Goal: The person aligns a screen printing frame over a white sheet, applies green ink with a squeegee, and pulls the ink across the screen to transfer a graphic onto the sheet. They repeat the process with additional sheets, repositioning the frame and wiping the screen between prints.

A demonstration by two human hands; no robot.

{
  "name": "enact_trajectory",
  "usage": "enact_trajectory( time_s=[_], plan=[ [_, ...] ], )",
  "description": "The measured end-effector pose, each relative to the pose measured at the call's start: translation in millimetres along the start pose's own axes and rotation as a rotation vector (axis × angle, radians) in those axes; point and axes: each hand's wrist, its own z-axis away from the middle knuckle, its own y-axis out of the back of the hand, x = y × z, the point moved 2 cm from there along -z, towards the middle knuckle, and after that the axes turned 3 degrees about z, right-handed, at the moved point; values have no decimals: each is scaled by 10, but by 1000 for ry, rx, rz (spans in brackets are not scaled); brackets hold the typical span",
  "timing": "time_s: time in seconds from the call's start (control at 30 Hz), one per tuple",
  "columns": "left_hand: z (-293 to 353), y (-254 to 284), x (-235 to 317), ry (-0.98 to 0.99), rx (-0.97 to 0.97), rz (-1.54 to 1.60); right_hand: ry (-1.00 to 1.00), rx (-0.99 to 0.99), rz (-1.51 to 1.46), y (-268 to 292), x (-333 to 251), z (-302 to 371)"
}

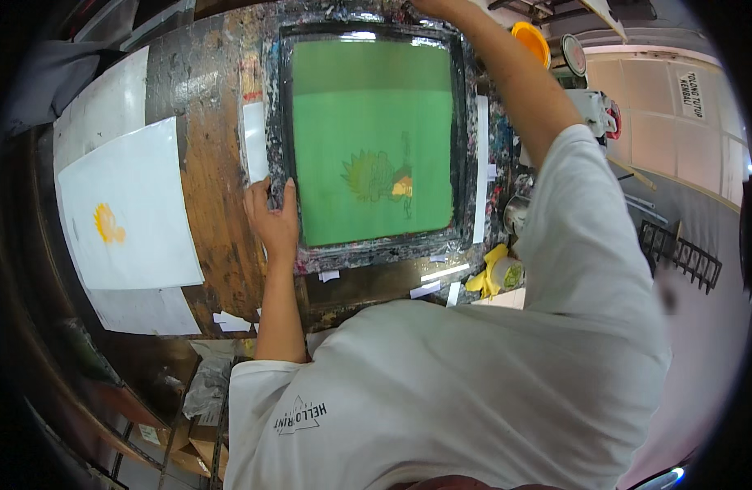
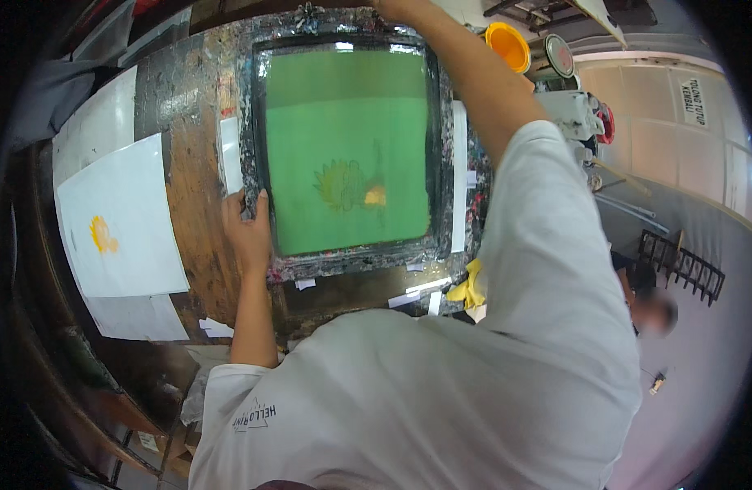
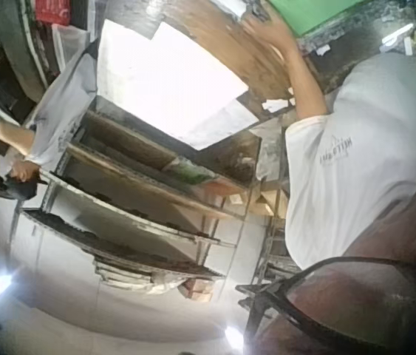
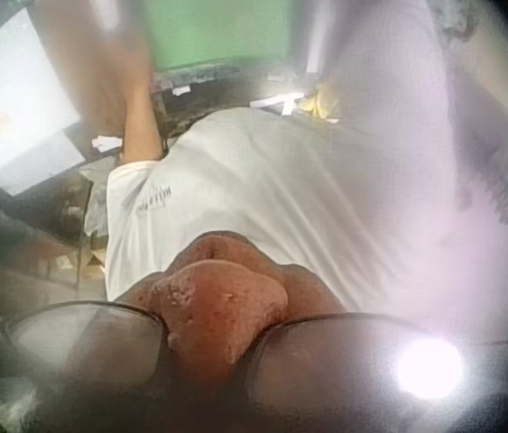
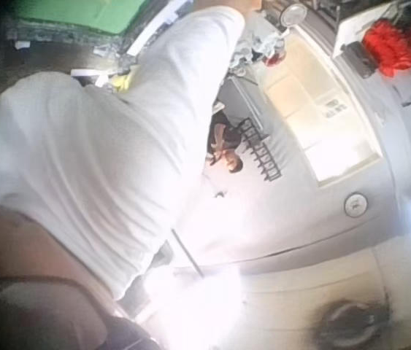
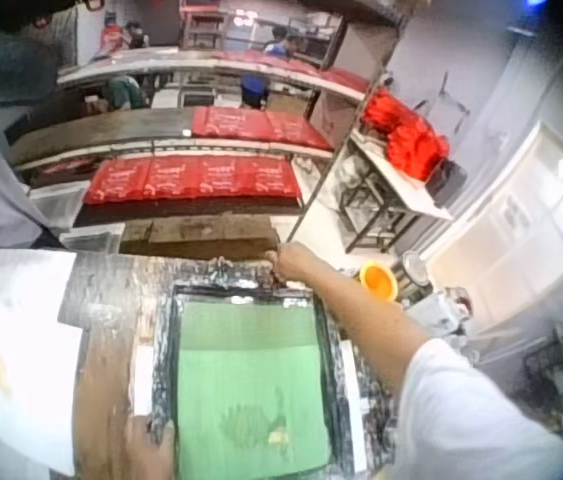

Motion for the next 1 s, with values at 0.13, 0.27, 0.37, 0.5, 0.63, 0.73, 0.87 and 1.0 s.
enact_trajectory(
  time_s=[0.13, 0.27, 0.37, 0.5, 0.63, 0.73, 0.87, 1.0],
  plan=[
    [-81, -40, 158, 60, -5, 63, 208, 430, -282, 232, 77, 273],
    [-96, -64, 89, -9, 8, 28, 78, 339, -194, 169, 4, 187],
    [-89, -81, -10, -54, 16, 10, -1, 157, -24, 255, -31, 134],
    [-47, -68, -30, -17, 45, 17, -171, 217, -192, 379, -168, 222],
    [-106, -132, 16, -49, 10, 34, -325, 136, -342, -536, 255, -193],
    [-121, -127, 27, -38, -5, 20, -221, 145, -249, -748, 323, -280],
    [-36, -41, -53, -9, 49, 5, -139, 755, -314, 536, -127, 226],
    [-80, -97, -17, -43, 12, 35, 179, 246, -234, 298, 111, 271]
  ],
)
